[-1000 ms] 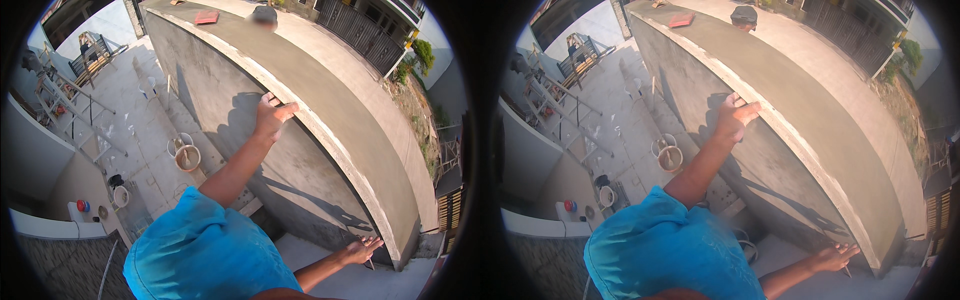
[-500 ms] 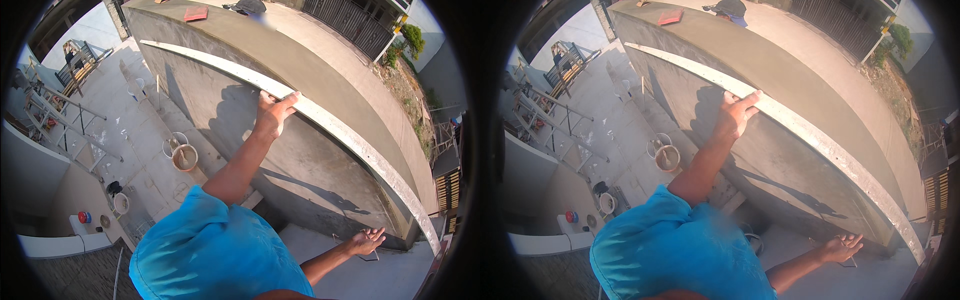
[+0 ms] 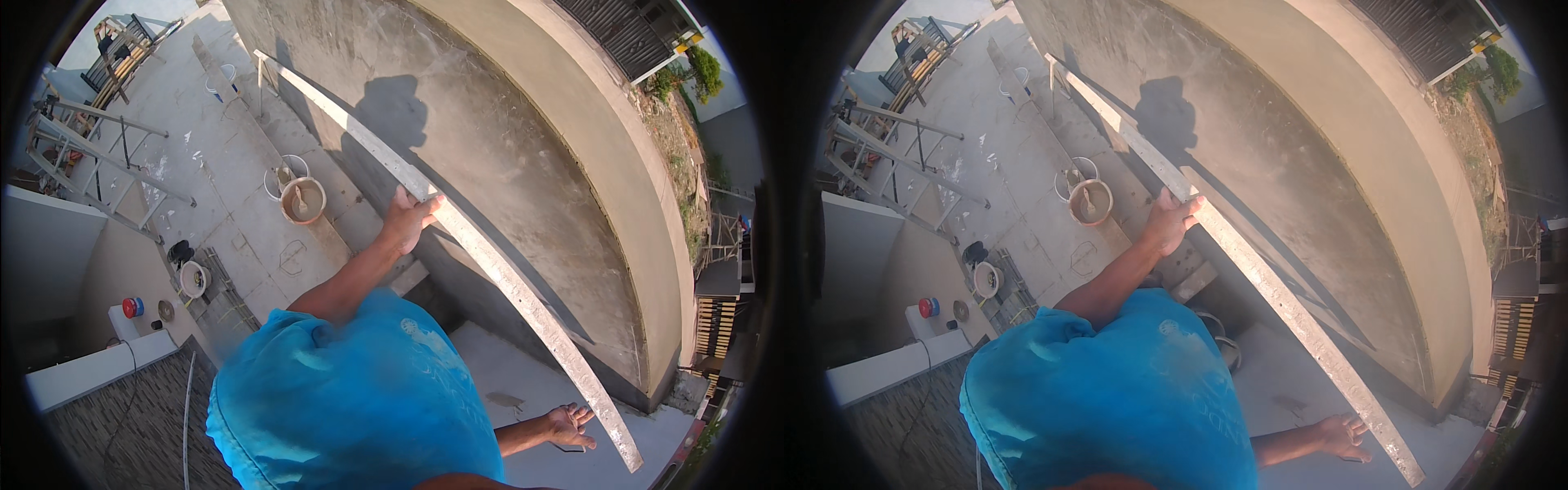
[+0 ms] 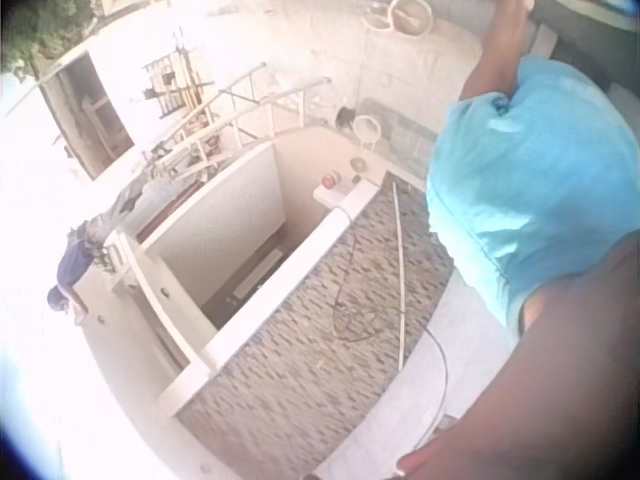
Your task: The person smooths a freshly poured concrete surface on a curved roof using a pink float and a wooden trowel. They repeatedly rub and level the wet concrete, occasionally switching tools and repositioning to reach different sections of the curved surface.
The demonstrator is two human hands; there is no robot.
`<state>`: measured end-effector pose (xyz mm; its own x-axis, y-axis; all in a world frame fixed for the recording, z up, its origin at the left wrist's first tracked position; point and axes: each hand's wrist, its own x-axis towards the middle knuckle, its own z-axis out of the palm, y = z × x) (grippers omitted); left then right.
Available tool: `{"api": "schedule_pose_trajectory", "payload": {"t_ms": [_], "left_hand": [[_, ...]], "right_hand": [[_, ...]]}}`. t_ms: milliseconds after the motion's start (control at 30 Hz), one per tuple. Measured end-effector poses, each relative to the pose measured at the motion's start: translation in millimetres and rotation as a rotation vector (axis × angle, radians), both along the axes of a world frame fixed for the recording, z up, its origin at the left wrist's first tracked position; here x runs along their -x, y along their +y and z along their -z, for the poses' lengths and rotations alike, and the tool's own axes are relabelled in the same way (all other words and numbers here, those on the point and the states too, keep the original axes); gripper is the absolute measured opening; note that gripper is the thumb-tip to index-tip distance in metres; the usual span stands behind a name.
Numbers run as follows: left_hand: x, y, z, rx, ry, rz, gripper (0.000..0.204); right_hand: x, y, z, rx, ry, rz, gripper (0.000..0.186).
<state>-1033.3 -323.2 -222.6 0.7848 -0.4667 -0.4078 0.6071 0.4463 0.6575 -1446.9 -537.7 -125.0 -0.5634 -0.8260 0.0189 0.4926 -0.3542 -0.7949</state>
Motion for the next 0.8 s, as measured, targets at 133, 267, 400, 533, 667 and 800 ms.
{"api": "schedule_pose_trajectory", "payload": {"t_ms": [133,267,400,533,667,800], "left_hand": [[-8,17,57,-0.063,0.048,-0.002,0.054],[-15,28,96,-0.06,0.106,0.031,0.058],[-22,33,129,-0.094,0.212,0.094,0.062],[-32,38,171,-0.163,0.316,0.099,0.067],[-63,50,246,-0.171,0.403,0.026,0.066],[-97,58,316,-0.227,0.479,-0.079,0.059]], "right_hand": [[11,-1,17,0.052,0.075,-0.111,0.081],[-69,36,-13,-0.11,0.423,0.091,0.078],[-67,35,9,-0.183,0.404,0.127,0.056],[-92,62,21,-0.306,0.574,0.082,0.058],[-110,73,67,-0.535,0.672,-0.135,0.061],[-137,95,111,-0.658,0.501,-0.562,0.082]]}}
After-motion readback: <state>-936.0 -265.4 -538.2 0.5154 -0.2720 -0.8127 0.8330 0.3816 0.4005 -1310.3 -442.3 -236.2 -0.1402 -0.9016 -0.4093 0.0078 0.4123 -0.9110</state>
